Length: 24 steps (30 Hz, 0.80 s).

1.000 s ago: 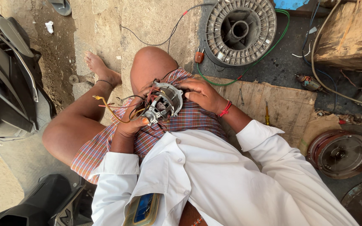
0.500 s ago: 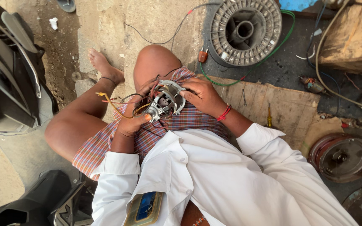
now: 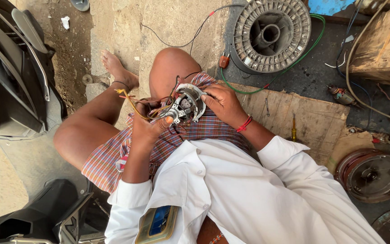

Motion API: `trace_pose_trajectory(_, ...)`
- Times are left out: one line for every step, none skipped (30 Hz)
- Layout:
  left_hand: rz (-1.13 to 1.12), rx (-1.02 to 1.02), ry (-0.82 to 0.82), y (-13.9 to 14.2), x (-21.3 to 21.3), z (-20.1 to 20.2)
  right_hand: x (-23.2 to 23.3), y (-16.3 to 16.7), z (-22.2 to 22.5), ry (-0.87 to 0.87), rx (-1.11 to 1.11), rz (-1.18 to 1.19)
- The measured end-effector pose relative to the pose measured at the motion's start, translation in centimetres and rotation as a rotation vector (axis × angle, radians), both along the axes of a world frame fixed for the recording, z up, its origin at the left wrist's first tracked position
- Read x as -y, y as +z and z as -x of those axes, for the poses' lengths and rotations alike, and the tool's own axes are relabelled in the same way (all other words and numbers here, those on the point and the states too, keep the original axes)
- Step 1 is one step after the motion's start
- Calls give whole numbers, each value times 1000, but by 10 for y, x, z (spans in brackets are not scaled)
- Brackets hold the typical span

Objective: The person sits on the ground holding an electric motor on their lap and works on it by hand, manipulating its wires and internal parts. They use a screwdriver-like tool to work on the motor housing and adjust components, turning the motor to reach different sides.

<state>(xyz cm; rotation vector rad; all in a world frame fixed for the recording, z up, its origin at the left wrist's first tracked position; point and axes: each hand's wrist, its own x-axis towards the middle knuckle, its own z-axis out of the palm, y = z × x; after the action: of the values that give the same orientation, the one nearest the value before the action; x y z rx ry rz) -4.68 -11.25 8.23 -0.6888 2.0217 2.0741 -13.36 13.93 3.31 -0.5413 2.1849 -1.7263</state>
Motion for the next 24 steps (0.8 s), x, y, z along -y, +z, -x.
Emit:
trace_pose_trajectory(2,-10,5,0,0,-1,0,0,0,-3,-2,2)
trace_pose_trajectory(3,-20,10,0,1,-1,0,0,0,-6,-5,3)
trace_pose_trajectory(5,-29,13,0,2,-2,1,0,1,-8,-14,5)
trace_pose_trajectory(36,-7,21,0,3,-3,1,0,1,-13,-20,4)
trace_pose_trajectory(67,16,29,0,4,-5,1,0,0,-17,-26,3)
trace_pose_trajectory(99,36,37,1,5,-6,1,1,0,-17,-12,2)
trace_pose_trajectory(92,55,52,2,5,-7,2,1,0,-18,1,1)
trace_pose_trajectory(85,73,68,3,5,-8,2,2,0,-19,13,1)
trace_pose_trajectory(78,92,85,4,5,-8,2,2,1,-24,-5,2)
trace_pose_trajectory(94,90,87,6,5,-7,2,2,1,-29,-22,4)
trace_pose_trajectory(110,88,88,8,5,-6,3,3,1,-34,-38,6)
trace_pose_trajectory(125,85,88,10,5,-4,4,3,2,-34,-9,9)
trace_pose_trajectory(164,20,102,12,3,-2,4,3,2,-35,22,11)
trace_pose_trajectory(202,-44,116,13,1,0,4,2,2,-35,54,13)
trace_pose_trajectory(241,-108,129,15,-1,1,5,2,2,-37,39,13)
trace_pose_trajectory(305,-118,138,17,-2,1,5,2,2,-38,22,12)
trace_pose_trajectory(368,-130,148,19,-3,1,5,2,2,-38,5,12)
trace_pose_trajectory(433,-141,158,20,-4,0,6,2,2,-39,-1,9)
trace_pose_trajectory(449,-111,161,21,-4,0,6,2,1,-38,-8,8)
trace_pose_trajectory(466,-83,164,22,-3,1,7,2,2,-39,-17,7)
trace_pose_trajectory(482,-55,166,22,-3,2,8,2,2,-38,-38,15)
trace_pose_trajectory(459,-43,173,23,-2,2,8,2,2,-38,-58,24)
trace_pose_trajectory(436,-31,177,23,-1,4,9,3,1,-40,-78,32)
trace_pose_trajectory(412,-19,181,24,-1,5,9,3,1,-39,-56,30)
